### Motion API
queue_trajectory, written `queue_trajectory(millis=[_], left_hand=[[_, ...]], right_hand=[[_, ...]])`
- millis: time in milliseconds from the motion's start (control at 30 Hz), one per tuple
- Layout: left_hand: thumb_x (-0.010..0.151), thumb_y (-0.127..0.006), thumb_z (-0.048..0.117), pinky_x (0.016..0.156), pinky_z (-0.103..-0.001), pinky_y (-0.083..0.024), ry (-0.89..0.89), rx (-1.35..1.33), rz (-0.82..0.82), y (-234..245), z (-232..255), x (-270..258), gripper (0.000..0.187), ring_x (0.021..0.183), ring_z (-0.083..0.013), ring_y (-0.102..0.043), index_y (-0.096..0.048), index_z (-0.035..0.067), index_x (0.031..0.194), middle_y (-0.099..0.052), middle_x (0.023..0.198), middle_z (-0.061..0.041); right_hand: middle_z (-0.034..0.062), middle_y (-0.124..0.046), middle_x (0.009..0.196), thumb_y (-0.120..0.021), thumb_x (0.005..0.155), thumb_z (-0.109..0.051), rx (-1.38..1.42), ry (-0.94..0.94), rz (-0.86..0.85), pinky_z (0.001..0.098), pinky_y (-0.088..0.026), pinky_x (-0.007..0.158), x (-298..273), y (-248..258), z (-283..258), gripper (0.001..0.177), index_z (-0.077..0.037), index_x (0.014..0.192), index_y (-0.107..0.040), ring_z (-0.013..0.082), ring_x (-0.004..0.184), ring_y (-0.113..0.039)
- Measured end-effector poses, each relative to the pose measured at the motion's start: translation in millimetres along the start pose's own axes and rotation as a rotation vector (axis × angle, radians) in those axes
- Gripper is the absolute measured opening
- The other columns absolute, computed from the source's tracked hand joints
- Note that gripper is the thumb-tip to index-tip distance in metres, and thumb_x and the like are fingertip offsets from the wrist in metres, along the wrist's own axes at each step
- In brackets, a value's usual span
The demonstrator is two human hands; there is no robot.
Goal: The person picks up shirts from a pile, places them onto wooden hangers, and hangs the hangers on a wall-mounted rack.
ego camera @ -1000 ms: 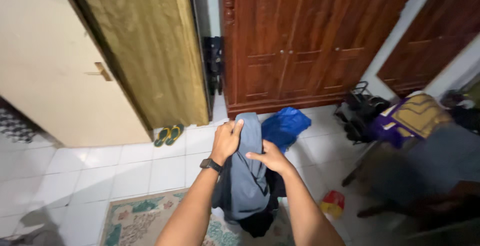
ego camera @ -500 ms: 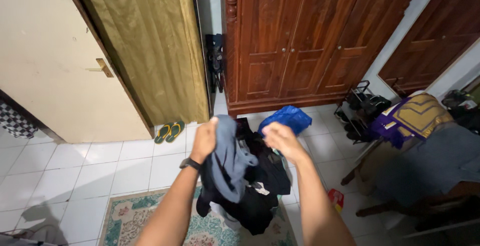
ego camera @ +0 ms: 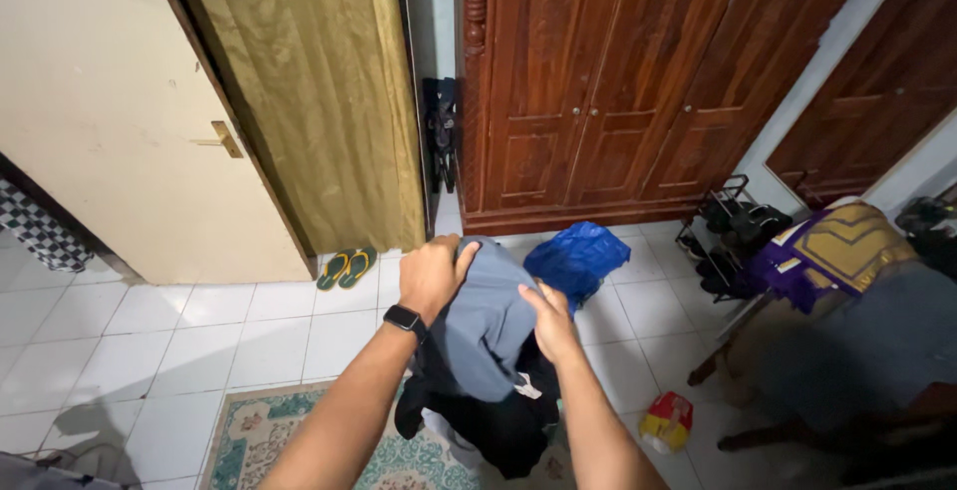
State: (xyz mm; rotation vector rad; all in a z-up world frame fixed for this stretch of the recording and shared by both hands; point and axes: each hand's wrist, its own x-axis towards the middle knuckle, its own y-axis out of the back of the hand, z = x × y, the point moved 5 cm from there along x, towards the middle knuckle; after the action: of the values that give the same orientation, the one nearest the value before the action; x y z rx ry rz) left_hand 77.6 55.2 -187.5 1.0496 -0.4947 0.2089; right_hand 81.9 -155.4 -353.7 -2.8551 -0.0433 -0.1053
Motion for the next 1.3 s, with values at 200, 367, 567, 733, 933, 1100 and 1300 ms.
queue_trajectory(millis=[200, 367, 567, 733, 933, 1100, 1300], left_hand=[[0.101, -0.057, 0.043, 0.057, -0.051, -0.053, -0.240, 0.058, 0.038, -19.7, 5.2, 3.4, 0.039, 0.067, -0.0390, -0.069, -0.064, 0.008, 0.084, -0.071, 0.084, -0.015], [0.101, -0.056, 0.046, 0.057, -0.051, -0.053, -0.317, 0.053, 0.030, -18.6, -1.3, 9.6, 0.040, 0.067, -0.0401, -0.068, -0.063, 0.008, 0.088, -0.071, 0.086, -0.015], [0.098, -0.057, 0.057, 0.067, -0.054, -0.054, -0.176, 0.043, -0.129, -16.5, -18.3, 14.5, 0.049, 0.076, -0.0422, -0.069, -0.064, 0.010, 0.088, -0.072, 0.085, -0.019], [0.090, -0.074, 0.041, 0.082, -0.046, -0.053, -0.645, -0.390, 0.182, 15.3, 6.3, 5.6, 0.050, 0.098, -0.0415, -0.068, -0.062, 0.000, 0.114, -0.070, 0.109, -0.023], [0.093, -0.073, 0.018, 0.078, -0.032, -0.047, 0.021, -0.892, -0.788, -48.5, 4.7, 4.8, 0.023, 0.087, -0.0140, -0.059, -0.071, 0.003, 0.111, -0.070, 0.095, -0.006], [0.096, -0.068, 0.016, 0.086, -0.029, -0.047, -0.024, -0.980, -0.798, -57.0, -17.2, 1.8, 0.018, 0.093, -0.0135, -0.059, -0.072, 0.000, 0.104, -0.069, 0.100, -0.008], [0.088, -0.058, 0.014, 0.101, -0.031, -0.044, -0.156, -1.010, -0.558, -100.7, -69.2, 17.1, 0.026, 0.110, -0.0229, -0.062, -0.074, -0.004, 0.099, -0.069, 0.118, -0.011]], right_hand=[[0.0128, -0.072, 0.121, -0.067, 0.090, -0.027, 0.303, -0.498, -0.167, 0.0410, -0.055, 0.096, -17.3, -13.7, -8.2, 0.045, -0.001, 0.127, -0.064, 0.0241, 0.108, -0.070], [0.0081, -0.072, 0.125, -0.069, 0.090, -0.030, -0.052, -0.654, -0.318, 0.0381, -0.052, 0.100, -28.3, 7.8, 19.9, 0.050, -0.005, 0.132, -0.063, 0.0182, 0.112, -0.069], [0.0120, -0.066, 0.135, -0.071, 0.088, -0.018, 0.384, -0.155, -0.254, 0.0394, -0.048, 0.108, -12.7, 7.2, -32.3, 0.054, 0.001, 0.137, -0.056, 0.0231, 0.125, -0.063], [0.0044, -0.064, 0.134, -0.067, 0.092, -0.012, -0.313, 0.039, -0.251, 0.0304, -0.041, 0.108, -1.6, -18.9, -88.2, 0.052, -0.003, 0.141, -0.052, 0.0141, 0.126, -0.056], [0.0072, -0.069, 0.116, -0.071, 0.083, -0.013, -0.392, 0.123, -0.557, 0.0302, -0.049, 0.097, 20.7, -23.7, -115.5, 0.040, 0.001, 0.120, -0.067, 0.0148, 0.113, -0.062], [0.0030, -0.074, 0.096, -0.079, 0.084, -0.023, -0.813, -0.123, -0.604, 0.0289, -0.051, 0.086, 17.6, -3.6, -120.5, 0.033, -0.001, 0.106, -0.072, 0.0117, 0.094, -0.064], [-0.0006, -0.070, 0.087, -0.079, 0.088, -0.030, -0.620, -0.227, -0.715, 0.0293, -0.049, 0.079, 6.2, 11.9, -131.3, 0.033, 0.001, 0.097, -0.075, 0.0094, 0.085, -0.059]])
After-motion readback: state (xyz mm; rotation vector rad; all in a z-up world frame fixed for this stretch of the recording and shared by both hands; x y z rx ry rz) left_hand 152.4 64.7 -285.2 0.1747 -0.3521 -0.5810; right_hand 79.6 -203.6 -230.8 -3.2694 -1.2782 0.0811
